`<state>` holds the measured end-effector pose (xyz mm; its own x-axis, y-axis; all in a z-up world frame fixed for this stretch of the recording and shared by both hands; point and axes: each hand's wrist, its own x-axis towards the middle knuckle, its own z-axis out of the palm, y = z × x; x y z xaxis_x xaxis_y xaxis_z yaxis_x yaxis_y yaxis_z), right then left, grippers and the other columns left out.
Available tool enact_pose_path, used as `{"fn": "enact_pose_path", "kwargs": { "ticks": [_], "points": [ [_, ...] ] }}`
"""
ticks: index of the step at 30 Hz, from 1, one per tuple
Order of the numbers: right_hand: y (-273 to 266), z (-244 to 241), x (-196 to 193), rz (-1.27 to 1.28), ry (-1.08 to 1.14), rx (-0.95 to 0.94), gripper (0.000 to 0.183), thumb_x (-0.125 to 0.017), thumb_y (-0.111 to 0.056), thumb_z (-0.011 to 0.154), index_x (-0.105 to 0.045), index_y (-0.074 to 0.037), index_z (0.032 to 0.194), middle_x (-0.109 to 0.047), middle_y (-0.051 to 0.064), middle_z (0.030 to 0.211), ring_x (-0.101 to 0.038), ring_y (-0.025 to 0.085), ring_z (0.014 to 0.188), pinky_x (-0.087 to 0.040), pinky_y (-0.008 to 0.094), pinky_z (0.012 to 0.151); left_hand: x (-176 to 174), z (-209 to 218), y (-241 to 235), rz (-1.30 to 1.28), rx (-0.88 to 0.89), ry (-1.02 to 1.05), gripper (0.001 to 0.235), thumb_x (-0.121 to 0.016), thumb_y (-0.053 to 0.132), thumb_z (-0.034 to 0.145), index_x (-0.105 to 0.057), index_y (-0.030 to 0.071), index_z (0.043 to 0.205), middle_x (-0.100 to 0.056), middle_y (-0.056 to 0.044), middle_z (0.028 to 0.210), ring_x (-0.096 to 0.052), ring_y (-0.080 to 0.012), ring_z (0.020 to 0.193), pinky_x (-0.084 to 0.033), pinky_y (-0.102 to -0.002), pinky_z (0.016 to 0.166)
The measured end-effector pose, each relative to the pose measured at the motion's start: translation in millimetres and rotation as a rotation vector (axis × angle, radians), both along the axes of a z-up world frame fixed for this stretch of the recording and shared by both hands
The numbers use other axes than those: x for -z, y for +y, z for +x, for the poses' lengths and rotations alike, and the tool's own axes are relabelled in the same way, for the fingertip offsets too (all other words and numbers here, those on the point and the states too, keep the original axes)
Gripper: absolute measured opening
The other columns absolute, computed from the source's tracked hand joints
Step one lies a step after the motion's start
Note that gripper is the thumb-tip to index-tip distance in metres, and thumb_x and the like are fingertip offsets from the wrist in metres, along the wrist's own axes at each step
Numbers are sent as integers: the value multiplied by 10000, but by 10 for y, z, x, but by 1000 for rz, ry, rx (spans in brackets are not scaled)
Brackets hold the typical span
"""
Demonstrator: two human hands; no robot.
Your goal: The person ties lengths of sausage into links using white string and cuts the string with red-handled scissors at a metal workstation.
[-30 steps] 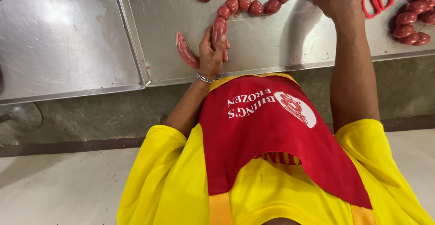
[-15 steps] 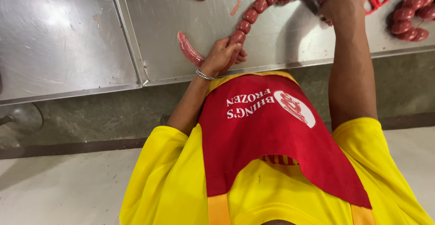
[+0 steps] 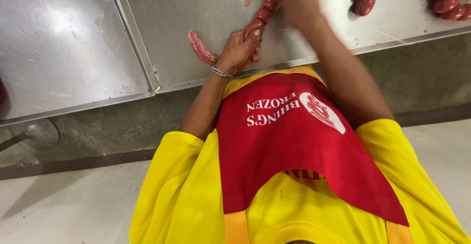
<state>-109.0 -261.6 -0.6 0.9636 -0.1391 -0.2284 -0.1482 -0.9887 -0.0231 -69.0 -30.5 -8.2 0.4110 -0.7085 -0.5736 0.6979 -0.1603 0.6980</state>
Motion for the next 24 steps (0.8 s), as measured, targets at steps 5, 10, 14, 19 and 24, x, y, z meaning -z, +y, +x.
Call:
{"fn": "enact_pose_path", "kwargs": {
  "ticks": [5,10,14,19,24],
  "points": [
    [856,-502,-1095,642,-56,-213,823,-731,-33,831,-403,-234,1559,-437,148,1566,-721,373,825,-607,460,724,48,14,32,90,80,-323,214,-612,188,954,-642,-19,909,-657,-65,646,-629,-131,519,-489,-321,428],
    [292,-1175,-1254,873,-141,105,367,-667,-25,956,-624,-30,1321,-532,167,1572,-743,257,975,-611,358,841,-19,38,-97,233,91,-393,524,-521,370,1062,-623,-14,722,-616,-60,591,-629,-142,473,-526,-324,447],
    [-350,-2286,-1038,1681,-308,488,195,-589,-75,980,-654,-43,1161,-609,65,1270,-629,119,819,-535,274,668,-36,-47,-191,401,267,-854,678,-450,452,1086,-638,40,581,-593,-69,469,-636,-178,452,-520,-335,542],
    [-872,-3085,-1140,1817,-1139,909,127,-568,-201,1070,-647,-103,1083,-653,-17,1138,-478,4,554,-372,151,476,-42,21,-154,193,237,-411,486,-443,345,1078,-621,3,782,-639,-56,647,-644,-163,529,-538,-324,549],
    [-142,-2638,-1117,857,239,770,253,-666,-228,975,-733,-23,1107,-711,53,893,-614,115,798,-480,317,696,-81,283,-100,-127,176,127,274,-486,177,1047,-617,-30,925,-659,-110,864,-672,-204,759,-577,-322,752]
  ]
}}
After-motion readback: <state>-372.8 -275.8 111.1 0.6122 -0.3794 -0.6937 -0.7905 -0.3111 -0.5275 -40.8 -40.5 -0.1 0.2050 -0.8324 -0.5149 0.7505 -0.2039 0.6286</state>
